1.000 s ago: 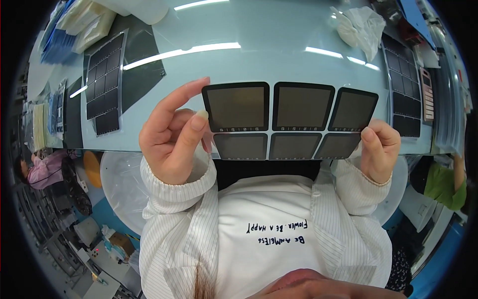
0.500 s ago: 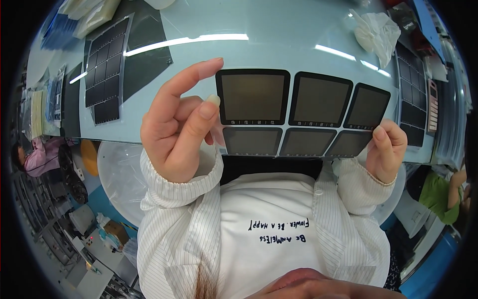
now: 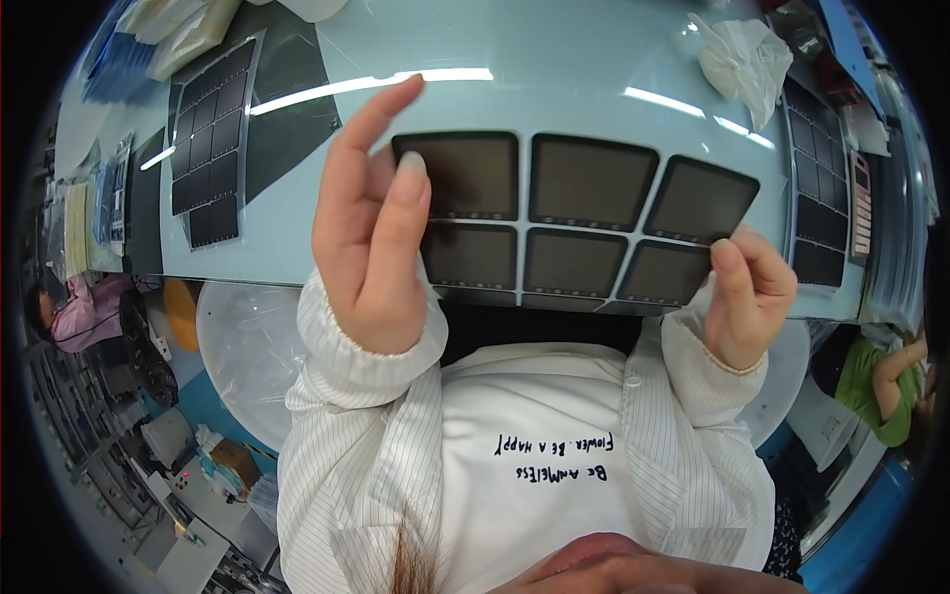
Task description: Cleaning and inspecting small electronic grid-like components at a production station.
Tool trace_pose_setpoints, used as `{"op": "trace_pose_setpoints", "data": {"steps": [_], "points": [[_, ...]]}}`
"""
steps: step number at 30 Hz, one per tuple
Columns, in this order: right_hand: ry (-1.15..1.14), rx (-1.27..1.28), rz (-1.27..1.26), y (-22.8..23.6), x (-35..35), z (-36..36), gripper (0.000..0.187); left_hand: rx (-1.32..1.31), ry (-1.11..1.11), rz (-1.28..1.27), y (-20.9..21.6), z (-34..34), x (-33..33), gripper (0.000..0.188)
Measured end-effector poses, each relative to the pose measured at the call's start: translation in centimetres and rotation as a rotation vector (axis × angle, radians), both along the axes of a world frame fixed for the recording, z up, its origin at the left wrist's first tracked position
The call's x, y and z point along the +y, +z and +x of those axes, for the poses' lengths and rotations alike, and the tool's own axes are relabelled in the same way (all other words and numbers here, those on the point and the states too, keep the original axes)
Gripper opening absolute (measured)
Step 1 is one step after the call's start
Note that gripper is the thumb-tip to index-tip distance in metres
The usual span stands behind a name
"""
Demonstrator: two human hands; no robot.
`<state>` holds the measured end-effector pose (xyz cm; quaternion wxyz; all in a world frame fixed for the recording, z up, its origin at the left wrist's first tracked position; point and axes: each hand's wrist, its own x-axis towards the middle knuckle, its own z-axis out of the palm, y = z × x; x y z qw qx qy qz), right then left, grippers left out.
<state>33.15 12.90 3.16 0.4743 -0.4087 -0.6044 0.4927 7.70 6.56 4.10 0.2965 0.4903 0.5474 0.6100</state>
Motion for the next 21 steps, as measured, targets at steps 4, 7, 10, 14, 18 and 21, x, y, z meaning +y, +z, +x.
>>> {"op": "trace_pose_setpoints", "data": {"steps": [4,7,10,14,18,21], "points": [[0.017,0.019,0.017,-0.5,-0.6,-0.7,0.008,0.124,0.096,0.111,-0.7,0.7,1.1,0.055],[-0.03,0.025,0.047,-0.9,-0.9,-0.6,0.01,0.147,0.089,0.053,-0.8,0.9,1.2,0.067],[-0.053,0.052,-0.018,-0.9,-0.8,-0.4,0.011,0.121,0.042,0.093,-0.9,1.0,1.1,0.076],[-0.104,0.106,-0.05,-0.7,-0.7,-0.5,0.012,0.172,-0.117,0.034,-0.6,0.8,1.1,0.101],[-0.14,0.141,-0.07,-0.8,-0.6,-0.2,0.01,0.046,-0.257,0.128,-0.7,0.6,0.7,0.118],[-0.159,0.172,-0.056,-1.3,-0.4,0.3,0.01,-0.111,-0.173,0.147,-0.2,1.2,0.2,0.114]]}}
